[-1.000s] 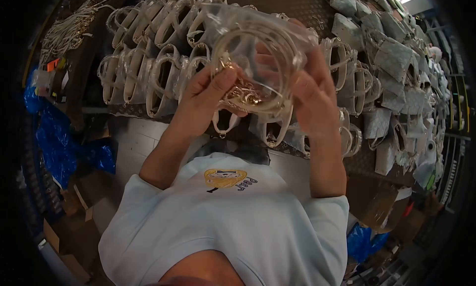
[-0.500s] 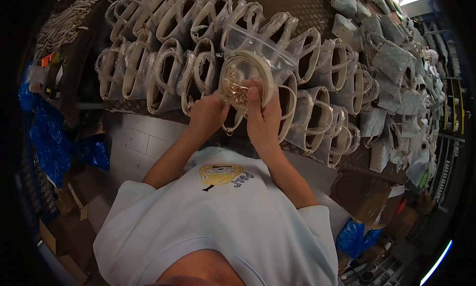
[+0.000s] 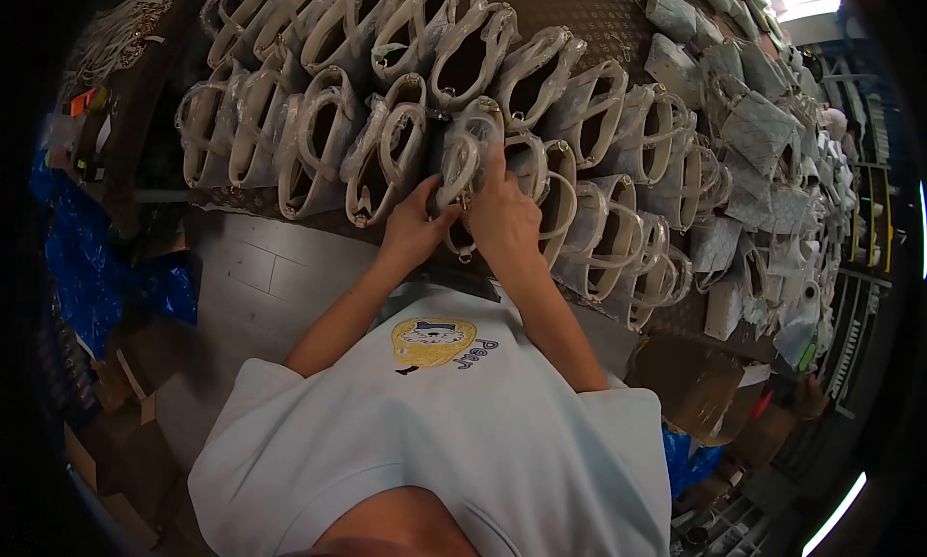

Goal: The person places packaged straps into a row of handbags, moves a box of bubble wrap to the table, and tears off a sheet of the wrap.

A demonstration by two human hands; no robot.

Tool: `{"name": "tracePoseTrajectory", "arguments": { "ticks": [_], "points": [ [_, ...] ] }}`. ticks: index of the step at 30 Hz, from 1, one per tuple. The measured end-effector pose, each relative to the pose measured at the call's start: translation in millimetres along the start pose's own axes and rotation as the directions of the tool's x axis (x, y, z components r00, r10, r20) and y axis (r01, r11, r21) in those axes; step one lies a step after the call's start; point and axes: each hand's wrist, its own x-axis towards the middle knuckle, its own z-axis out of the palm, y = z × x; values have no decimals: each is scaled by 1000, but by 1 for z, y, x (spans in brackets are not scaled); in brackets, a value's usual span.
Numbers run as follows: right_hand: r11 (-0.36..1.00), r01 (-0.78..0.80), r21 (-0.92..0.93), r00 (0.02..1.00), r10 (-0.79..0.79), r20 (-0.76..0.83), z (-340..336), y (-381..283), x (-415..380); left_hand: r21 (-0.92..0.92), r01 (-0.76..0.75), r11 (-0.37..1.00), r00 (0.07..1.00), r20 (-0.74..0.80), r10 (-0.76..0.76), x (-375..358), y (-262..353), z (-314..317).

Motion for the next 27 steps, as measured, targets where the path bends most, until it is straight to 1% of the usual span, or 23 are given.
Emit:
{"name": "tracePoseTrajectory", "arguments": {
  "ticks": [1,2,4,5,6,8,10,11,12,13,14,15,17,18,19,20,21,22,23,24,25,26,27],
  "points": [
    [993,43,-112,998,-38,45,6,0,1,0,-6,1000,1000,2,6,2,-2,2],
    [993,41,-113,998,-36,41,6,2,2,1,-7,1000,1000,-16,7,4,-5,5],
    [982,52,-182,988,-24,155,5,7,5,-3,-10,1000,999,-38,10,7,-11,7],
    [981,49,-185,988,-21,152,9,8,7,-8,-40,999,998,-39,40,6,-14,9],
    [974,96,-204,976,-52,211,16,9,10,-13,-71,997,997,-35,71,6,-16,10],
    [966,131,-225,961,-68,267,19,8,16,-15,-69,997,997,-27,69,7,-18,11],
    [978,116,-175,969,-73,237,14,-3,26,-13,-71,997,997,-31,71,13,-19,6],
    [990,96,-107,967,-67,246,14,-5,28,-77,-80,994,997,-3,80,14,-21,2],
    [990,87,-108,967,-58,248,13,-6,25,-142,-83,986,996,27,88,13,-22,0],
    [993,90,-80,985,-77,153,10,-6,22,-144,-84,986,995,33,90,14,-24,2],
    [994,94,-51,994,-91,57,8,-7,18,-111,-95,989,995,4,96,14,-27,6],
    [995,88,-53,995,-85,56,2,-7,15,-78,-105,991,994,-26,104,14,-28,7],
    [961,169,-218,986,-162,48,-13,-1,12,-88,-96,991,995,-26,94,17,-28,6],
    [945,238,-224,971,-229,67,-10,5,10,-93,-82,992,997,-25,80,16,-27,6],
    [946,233,-226,972,-223,70,-6,7,8,-96,-79,992,997,-18,78,16,-28,8],
    [851,381,-361,924,-366,113,-1,6,5,-87,-103,991,994,-27,101,17,-29,9],
    [717,509,-477,854,-492,171,7,7,3,-75,-132,988,991,-36,129,17,-29,9],
    [697,493,-520,869,-419,262,24,14,4,-69,-136,988,991,-27,134,17,-27,8],
    [706,482,-519,875,-411,255,35,16,5,-104,-117,988,993,5,118,15,-22,6],
    [675,515,-528,854,-455,250,43,16,8,-141,-97,985,994,37,103,14,-18,5],
    [642,546,-539,830,-500,247,52,18,12,-137,-102,985,993,44,109,14,-16,6],
    [650,536,-539,837,-492,240,69,27,16,-164,-122,979,991,40,131,13,-15,6],
    [689,542,-482,839,-406,363,87,36,22,-190,-144,971,988,35,154,12,-14,5]
  ]
}}
